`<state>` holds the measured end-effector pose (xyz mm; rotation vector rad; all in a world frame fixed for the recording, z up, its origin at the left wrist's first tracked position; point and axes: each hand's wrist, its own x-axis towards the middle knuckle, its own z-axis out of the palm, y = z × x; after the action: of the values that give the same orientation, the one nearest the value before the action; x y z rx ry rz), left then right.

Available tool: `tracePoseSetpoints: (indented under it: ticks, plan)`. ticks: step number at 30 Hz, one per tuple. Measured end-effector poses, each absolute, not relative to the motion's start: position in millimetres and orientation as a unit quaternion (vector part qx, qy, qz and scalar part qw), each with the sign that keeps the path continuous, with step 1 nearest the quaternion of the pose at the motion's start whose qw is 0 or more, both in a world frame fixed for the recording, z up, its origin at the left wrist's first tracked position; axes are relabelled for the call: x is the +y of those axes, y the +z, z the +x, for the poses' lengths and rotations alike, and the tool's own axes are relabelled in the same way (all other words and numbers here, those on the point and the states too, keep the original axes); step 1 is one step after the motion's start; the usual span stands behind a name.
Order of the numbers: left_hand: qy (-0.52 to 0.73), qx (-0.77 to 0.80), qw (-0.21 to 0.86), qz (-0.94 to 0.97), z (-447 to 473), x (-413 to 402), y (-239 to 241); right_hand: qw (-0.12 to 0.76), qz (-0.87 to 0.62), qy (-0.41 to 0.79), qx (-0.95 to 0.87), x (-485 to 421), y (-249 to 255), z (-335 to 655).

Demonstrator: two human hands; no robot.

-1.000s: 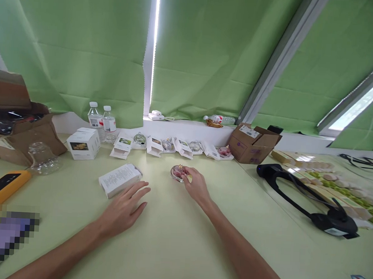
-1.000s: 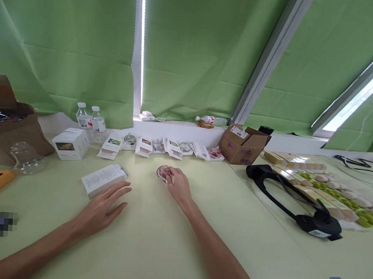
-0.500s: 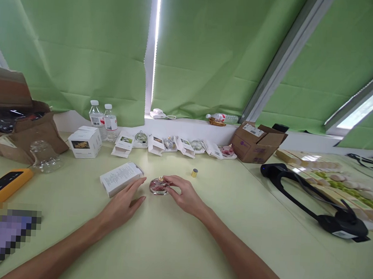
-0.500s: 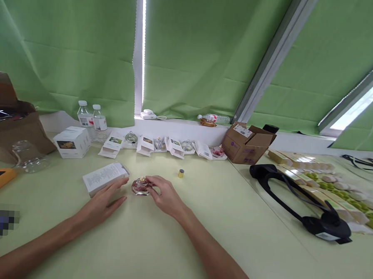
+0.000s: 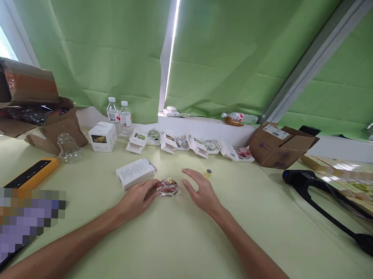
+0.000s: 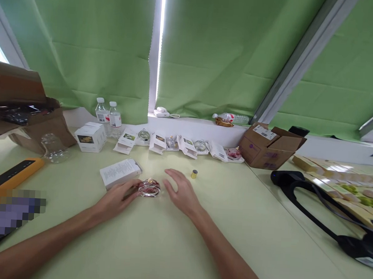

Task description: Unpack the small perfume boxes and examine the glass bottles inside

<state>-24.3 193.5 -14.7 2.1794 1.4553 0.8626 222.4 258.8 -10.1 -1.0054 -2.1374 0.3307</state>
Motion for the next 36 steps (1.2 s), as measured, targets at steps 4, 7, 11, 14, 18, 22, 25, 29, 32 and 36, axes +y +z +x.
tracePoseSetpoints:
  ticks: [4,7,11,14,18,22,25,29,32,36]
  plan:
    - [0.294,0.522,0.186,0.779,-27.0,192.8,-15.6,0.406,-0.464,0.004,-0.787,288.6,-20.2,247.7]
    - [0.289,0.522,0.189,0.78,-28.8,192.7,-16.8,0.382,-0.527,-0.041,-0.758,306.8,-26.5,269.0]
    - [0.274,0.53,0.19,0.78,-30.1,193.7,-20.2,0.304,-0.596,-0.044,-0.742,318.3,-32.8,285.9]
    - [0.264,0.529,0.189,0.784,-29.2,195.6,-22.3,0.254,-0.622,-0.022,-0.74,320.1,-36.4,287.8]
    - [0.262,0.528,0.191,0.785,-25.5,198.5,-21.3,0.215,-0.624,0.025,-0.751,318.5,-37.9,284.5]
    - [0.266,0.519,0.19,0.79,-23.7,199.8,-19.0,0.21,-0.604,0.047,-0.767,314.6,-35.6,280.4]
    - [0.264,0.517,0.186,0.793,-24.4,199.5,-17.8,0.211,-0.591,0.049,-0.777,310.6,-32.9,276.2]
    - [0.259,0.516,0.184,0.795,-25.7,199.0,-17.8,0.197,-0.564,0.047,-0.8,301.8,-28.3,266.3]
    - [0.261,0.517,0.179,0.795,-26.3,198.9,-18.8,0.199,-0.543,0.059,-0.814,292.3,-24.3,255.6]
    - [0.263,0.512,0.176,0.798,-27.0,198.9,-19.2,0.202,-0.528,0.098,-0.819,279.4,-21.3,241.1]
